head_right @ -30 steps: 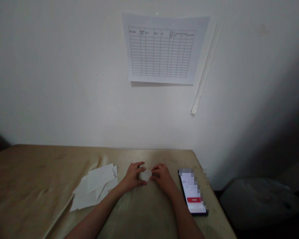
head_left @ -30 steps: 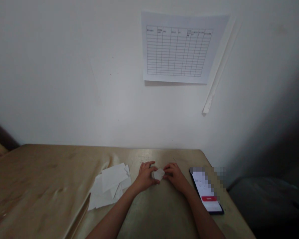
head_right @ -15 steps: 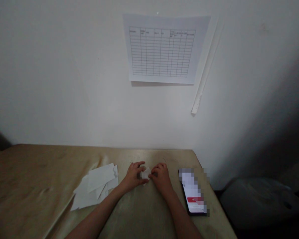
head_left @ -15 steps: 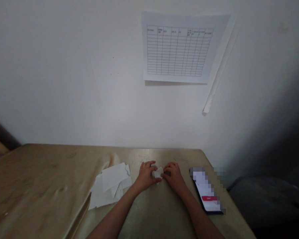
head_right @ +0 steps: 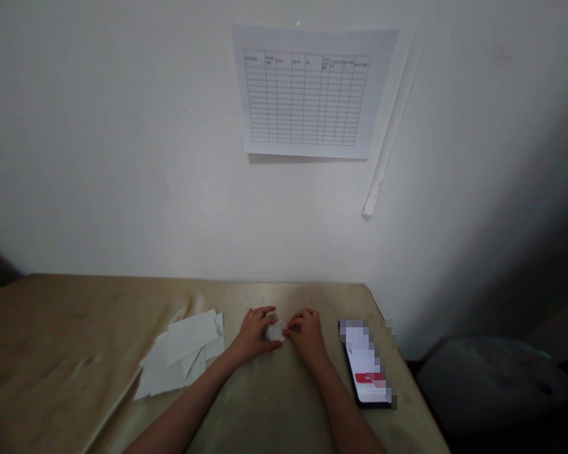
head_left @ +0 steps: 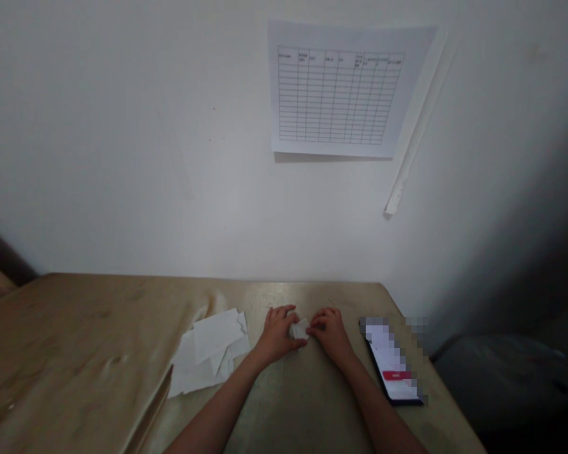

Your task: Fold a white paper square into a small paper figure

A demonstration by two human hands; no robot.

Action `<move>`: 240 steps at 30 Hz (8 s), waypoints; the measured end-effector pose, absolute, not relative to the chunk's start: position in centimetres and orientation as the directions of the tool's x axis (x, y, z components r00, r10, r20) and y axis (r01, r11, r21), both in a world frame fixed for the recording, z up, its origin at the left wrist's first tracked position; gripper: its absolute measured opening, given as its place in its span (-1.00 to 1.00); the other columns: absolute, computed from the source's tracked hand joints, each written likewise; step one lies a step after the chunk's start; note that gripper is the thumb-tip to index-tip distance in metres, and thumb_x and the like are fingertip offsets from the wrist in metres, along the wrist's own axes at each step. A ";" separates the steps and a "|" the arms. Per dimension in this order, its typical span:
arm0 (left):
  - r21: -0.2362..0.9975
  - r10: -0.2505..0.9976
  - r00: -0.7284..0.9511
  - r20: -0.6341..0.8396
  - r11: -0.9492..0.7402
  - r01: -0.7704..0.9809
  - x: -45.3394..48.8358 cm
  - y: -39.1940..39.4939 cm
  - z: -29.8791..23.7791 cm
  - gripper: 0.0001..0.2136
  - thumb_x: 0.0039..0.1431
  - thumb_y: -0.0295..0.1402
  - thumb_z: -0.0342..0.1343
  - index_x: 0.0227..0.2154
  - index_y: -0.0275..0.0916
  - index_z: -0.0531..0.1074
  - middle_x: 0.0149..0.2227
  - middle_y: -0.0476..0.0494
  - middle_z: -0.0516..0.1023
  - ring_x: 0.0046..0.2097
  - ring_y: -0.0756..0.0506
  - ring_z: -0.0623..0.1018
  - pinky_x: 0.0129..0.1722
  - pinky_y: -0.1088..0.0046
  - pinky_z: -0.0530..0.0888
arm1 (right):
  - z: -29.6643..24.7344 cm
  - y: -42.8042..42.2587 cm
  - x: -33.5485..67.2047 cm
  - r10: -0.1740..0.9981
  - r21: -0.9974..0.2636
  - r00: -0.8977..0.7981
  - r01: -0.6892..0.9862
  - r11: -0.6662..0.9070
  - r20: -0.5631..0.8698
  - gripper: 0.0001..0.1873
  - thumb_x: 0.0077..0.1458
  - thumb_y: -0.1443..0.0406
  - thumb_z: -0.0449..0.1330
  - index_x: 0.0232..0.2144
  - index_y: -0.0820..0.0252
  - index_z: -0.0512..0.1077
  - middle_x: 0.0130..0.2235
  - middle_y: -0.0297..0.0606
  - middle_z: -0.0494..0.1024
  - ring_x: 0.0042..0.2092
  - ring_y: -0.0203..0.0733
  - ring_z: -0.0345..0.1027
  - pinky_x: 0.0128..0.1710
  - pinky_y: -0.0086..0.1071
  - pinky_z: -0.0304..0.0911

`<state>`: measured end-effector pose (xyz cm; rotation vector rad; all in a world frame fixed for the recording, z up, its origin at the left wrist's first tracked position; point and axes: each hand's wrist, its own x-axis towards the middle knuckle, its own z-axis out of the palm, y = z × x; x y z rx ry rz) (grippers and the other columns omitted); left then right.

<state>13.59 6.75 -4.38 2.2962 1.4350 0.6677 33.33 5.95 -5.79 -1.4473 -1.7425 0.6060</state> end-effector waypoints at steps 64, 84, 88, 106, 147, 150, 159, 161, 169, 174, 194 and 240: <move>0.734 0.910 0.172 0.379 -0.408 0.543 13.7 7.6 -5.1 -0.94 0.00 -0.27 0.35 -0.44 -0.09 0.63 -0.02 -0.12 0.60 0.08 -0.22 0.50 0.17 0.10 0.36 | -5.1 5.2 33.0 0.942 -0.754 -0.124 0.572 0.324 0.310 -0.92 0.04 0.28 0.31 -0.48 0.07 0.55 -0.10 -0.19 0.47 0.14 -0.05 0.14 0.24 -0.13 0.05; 0.738 0.915 0.140 0.377 -0.389 0.552 14.0 7.1 -4.5 -0.97 0.00 -0.32 0.35 -0.47 -0.10 0.62 -0.04 -0.09 0.60 0.07 -0.21 0.49 0.14 0.11 0.37 | -5.3 5.2 32.8 0.931 -0.744 -0.159 0.564 0.358 0.327 -0.91 0.06 0.25 0.31 -0.47 0.06 0.54 -0.11 -0.19 0.46 0.14 -0.04 0.14 0.22 -0.12 0.07; 0.738 0.913 0.150 0.378 -0.396 0.546 14.0 7.1 -4.4 -0.97 0.01 -0.34 0.33 -0.49 -0.10 0.62 -0.02 -0.08 0.60 0.08 -0.21 0.48 0.15 0.12 0.36 | -5.2 5.1 32.7 0.927 -0.738 -0.160 0.565 0.369 0.340 -0.92 0.05 0.27 0.31 -0.47 0.07 0.54 -0.11 -0.20 0.46 0.13 -0.05 0.14 0.22 -0.12 0.07; 0.765 0.921 0.131 0.368 -0.380 0.519 14.1 7.1 -4.1 -0.93 0.00 -0.40 0.33 -0.54 -0.12 0.60 0.01 -0.09 0.58 0.11 -0.21 0.45 0.17 0.10 0.31 | -5.0 5.0 32.6 0.920 -0.745 -0.143 0.547 0.382 0.366 -0.92 0.09 0.26 0.29 -0.39 -0.01 0.62 -0.07 -0.19 0.49 0.12 -0.02 0.17 0.21 -0.07 0.09; 0.808 0.916 0.099 0.390 -0.392 0.441 14.1 7.0 -4.4 -0.93 0.00 -0.30 0.35 -0.52 -0.13 0.62 0.09 -0.14 0.48 0.15 -0.22 0.39 0.20 0.05 0.30 | -4.7 5.4 32.7 0.923 -0.828 0.026 0.452 0.333 0.385 -0.88 0.04 0.15 0.32 -0.46 -0.02 0.63 -0.12 -0.18 0.56 0.11 0.02 0.20 0.21 -0.05 0.08; 0.817 0.917 0.090 0.388 -0.388 0.427 14.2 7.0 -4.6 -0.93 0.00 -0.31 0.35 -0.52 -0.14 0.61 0.08 -0.14 0.48 0.15 -0.23 0.39 0.20 0.04 0.31 | -4.5 5.3 32.8 0.919 -0.831 0.032 0.439 0.341 0.394 -0.89 0.02 0.16 0.34 -0.48 -0.01 0.63 -0.11 -0.18 0.56 0.17 0.02 0.15 0.24 -0.05 0.06; 0.818 0.931 0.108 0.348 -0.358 0.451 14.3 7.1 -4.4 -0.97 0.00 -0.35 0.35 -0.50 -0.13 0.64 0.09 -0.16 0.51 0.16 -0.25 0.40 0.21 0.02 0.28 | -4.7 5.4 32.8 0.914 -0.828 0.021 0.432 0.356 0.404 -0.85 0.00 0.17 0.37 -0.55 0.04 0.59 -0.11 -0.17 0.55 0.20 0.01 0.14 0.24 -0.03 0.05; 0.818 0.931 0.112 0.347 -0.359 0.449 14.3 7.1 -4.4 -0.97 0.01 -0.34 0.35 -0.49 -0.12 0.64 0.09 -0.15 0.51 0.16 -0.25 0.40 0.21 0.02 0.29 | -4.8 5.4 32.8 0.913 -0.828 0.016 0.429 0.362 0.408 -0.83 0.00 0.17 0.37 -0.56 0.05 0.58 -0.11 -0.16 0.55 0.19 0.01 0.14 0.24 -0.03 0.04; 0.819 0.925 0.101 0.366 -0.372 0.437 14.2 7.3 -4.6 -0.98 0.02 -0.31 0.34 -0.45 -0.10 0.65 0.09 -0.15 0.51 0.15 -0.24 0.41 0.21 0.03 0.29 | -5.0 5.4 32.5 0.920 -0.817 -0.025 0.451 0.359 0.391 -0.84 0.04 0.14 0.34 -0.48 0.05 0.61 -0.16 -0.16 0.51 0.15 -0.01 0.17 0.22 -0.08 0.06; 0.815 0.920 0.074 0.386 -0.377 0.441 14.1 7.4 -4.6 -0.97 0.05 -0.32 0.32 -0.45 -0.09 0.65 0.05 -0.13 0.53 0.13 -0.23 0.42 0.21 0.03 0.29 | -5.0 5.4 32.6 0.923 -0.817 -0.022 0.458 0.351 0.384 -0.83 0.07 0.14 0.31 -0.46 0.06 0.60 -0.16 -0.17 0.49 0.07 -0.04 0.23 0.19 -0.09 0.10; 0.801 0.924 0.146 0.354 -0.380 0.463 13.9 7.3 -4.7 -0.89 0.13 -0.23 0.25 -0.37 -0.02 0.68 0.09 -0.12 0.52 0.15 -0.25 0.43 0.23 0.05 0.29 | -5.4 5.4 32.5 0.904 -0.695 -0.159 0.592 0.409 0.396 -0.95 0.04 0.31 0.32 -0.43 0.03 0.57 -0.13 -0.22 0.48 0.09 -0.03 0.18 0.16 -0.09 0.12; 0.652 0.905 0.295 0.307 -0.426 0.627 13.0 7.4 -4.6 -0.91 -0.08 -0.39 0.40 -0.47 -0.13 0.61 0.03 -0.12 0.56 0.11 -0.24 0.46 0.16 0.13 0.32 | -5.2 5.1 32.8 0.936 -0.587 -0.128 0.749 0.308 0.328 -0.92 0.05 0.35 0.30 -0.35 0.06 0.55 -0.05 -0.17 0.43 0.11 0.00 0.17 0.16 -0.13 0.11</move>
